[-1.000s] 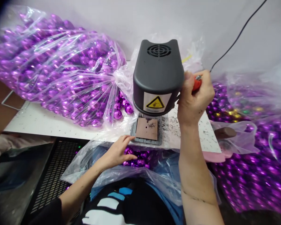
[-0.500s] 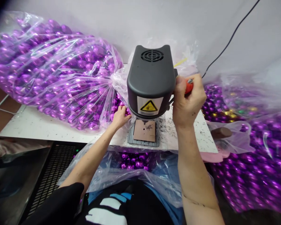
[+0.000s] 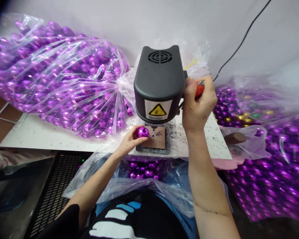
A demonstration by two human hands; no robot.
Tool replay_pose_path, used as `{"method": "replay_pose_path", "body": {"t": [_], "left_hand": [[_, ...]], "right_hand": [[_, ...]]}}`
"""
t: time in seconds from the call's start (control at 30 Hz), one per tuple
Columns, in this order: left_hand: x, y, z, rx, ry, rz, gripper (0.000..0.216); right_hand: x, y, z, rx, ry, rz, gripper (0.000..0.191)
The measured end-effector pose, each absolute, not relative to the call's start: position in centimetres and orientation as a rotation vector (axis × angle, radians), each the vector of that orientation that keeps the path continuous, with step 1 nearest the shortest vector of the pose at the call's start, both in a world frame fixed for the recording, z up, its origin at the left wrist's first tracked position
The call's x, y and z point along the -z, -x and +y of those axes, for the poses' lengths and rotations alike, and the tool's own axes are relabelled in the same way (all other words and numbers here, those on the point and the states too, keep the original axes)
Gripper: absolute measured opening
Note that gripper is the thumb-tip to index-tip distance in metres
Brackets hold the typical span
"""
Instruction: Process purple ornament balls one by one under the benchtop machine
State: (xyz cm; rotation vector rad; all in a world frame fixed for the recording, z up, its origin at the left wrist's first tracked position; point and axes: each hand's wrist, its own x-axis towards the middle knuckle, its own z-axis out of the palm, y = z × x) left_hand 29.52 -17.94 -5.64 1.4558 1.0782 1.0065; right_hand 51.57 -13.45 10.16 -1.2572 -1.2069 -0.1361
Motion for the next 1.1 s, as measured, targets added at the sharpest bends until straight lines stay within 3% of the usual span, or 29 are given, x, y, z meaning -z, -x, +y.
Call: {"method": "replay_pose_path", "body": {"t": [0.53, 1.1], "left_hand": [[6.9, -33.8, -17.8, -0.917, -2.079, 1.353, 0.050], [7.2, -34.3, -17.9, -0.839, -2.179, 1.346, 0.051]], "right_hand": [[-10.3, -51.6, -13.9, 0.065, 1.243, -1.250, 0.060], [-10.0, -51.6, -13.8, 0.089, 1.232, -1.246, 0.062]]}}
